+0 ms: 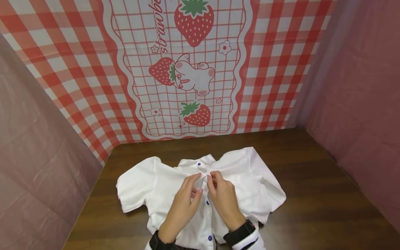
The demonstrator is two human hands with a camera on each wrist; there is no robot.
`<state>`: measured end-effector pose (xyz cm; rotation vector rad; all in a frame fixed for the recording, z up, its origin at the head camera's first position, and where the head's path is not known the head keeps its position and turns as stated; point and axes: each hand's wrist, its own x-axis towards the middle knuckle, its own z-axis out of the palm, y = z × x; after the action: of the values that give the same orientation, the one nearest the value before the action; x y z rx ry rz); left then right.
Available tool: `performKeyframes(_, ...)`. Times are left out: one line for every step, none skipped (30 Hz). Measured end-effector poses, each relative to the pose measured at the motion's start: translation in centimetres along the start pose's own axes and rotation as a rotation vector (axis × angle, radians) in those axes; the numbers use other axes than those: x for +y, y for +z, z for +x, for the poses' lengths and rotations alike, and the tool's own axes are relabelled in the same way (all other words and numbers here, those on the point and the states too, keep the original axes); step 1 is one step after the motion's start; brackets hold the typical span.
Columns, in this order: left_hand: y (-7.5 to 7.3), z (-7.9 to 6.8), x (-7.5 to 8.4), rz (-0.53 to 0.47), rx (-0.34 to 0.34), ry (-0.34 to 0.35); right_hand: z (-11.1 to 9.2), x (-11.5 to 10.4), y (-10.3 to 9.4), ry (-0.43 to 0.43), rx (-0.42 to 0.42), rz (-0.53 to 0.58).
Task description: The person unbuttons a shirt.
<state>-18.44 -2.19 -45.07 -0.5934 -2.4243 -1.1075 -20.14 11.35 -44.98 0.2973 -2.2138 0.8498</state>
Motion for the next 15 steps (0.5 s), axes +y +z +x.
performKeyframes(0.04, 0.12, 0.06, 0.001, 0.013, 0.002, 0.01, -0.08, -0.04, 0.004, 0.001, 0.01)
performKeyframes(0.06, 0.22, 0.11, 0.001, 0.022, 0.001, 0.0, -0.17, -0.09, 0.007, -0.001, 0.017)
performKeyframes(0.08, 0.3, 0.15, 0.003, 0.029, -0.001, -0.02, -0.23, -0.12, 0.008, -0.005, 0.02)
performKeyframes(0.08, 0.37, 0.19, 0.006, 0.033, -0.003, -0.05, -0.31, -0.18, 0.01, -0.011, 0.022)
performKeyframes(0.08, 0.42, 0.22, 0.012, 0.034, -0.006, -0.08, -0.4, -0.24, 0.012, -0.018, 0.026)
performKeyframes(0.1, 0.47, 0.23, 0.017, 0.034, -0.008, -0.12, -0.47, -0.3, 0.012, -0.026, 0.027)
performKeyframes(0.11, 0.52, 0.24, 0.027, 0.033, -0.011, -0.16, -0.53, -0.36, 0.012, -0.035, 0.028)
performKeyframes(0.11, 0.56, 0.25, 0.035, 0.031, -0.015, -0.21, -0.59, -0.42, 0.01, -0.042, 0.026)
performKeyframes(0.11, 0.6, 0.25, 0.047, 0.03, -0.02, -0.26, -0.65, -0.48, 0.008, -0.049, 0.025)
performKeyframes(0.11, 0.65, 0.26, 0.057, 0.03, -0.024, -0.3, -0.7, -0.54, 0.006, -0.057, 0.026)
performKeyframes(0.11, 0.71, 0.26, 0.067, 0.03, -0.029, -0.34, -0.75, -0.57, 0.003, -0.065, 0.025)
performKeyframes(0.12, 0.78, 0.26, 0.077, 0.033, -0.032, -0.37, -0.78, -0.6, 0.002, -0.073, 0.024)
performKeyframes(0.12, 0.83, 0.26, 0.088, 0.035, -0.038, -0.41, -0.82, -0.64, 0.001, -0.08, 0.022)
performKeyframes(0.11, 0.88, 0.26, 0.099, 0.037, -0.045, -0.42, -0.86, -0.68, 0.003, -0.088, 0.022)
performKeyframes(0.11, 0.94, 0.26, 0.109, 0.04, -0.051, -0.41, -0.92, -0.72, 0.006, -0.098, 0.021)
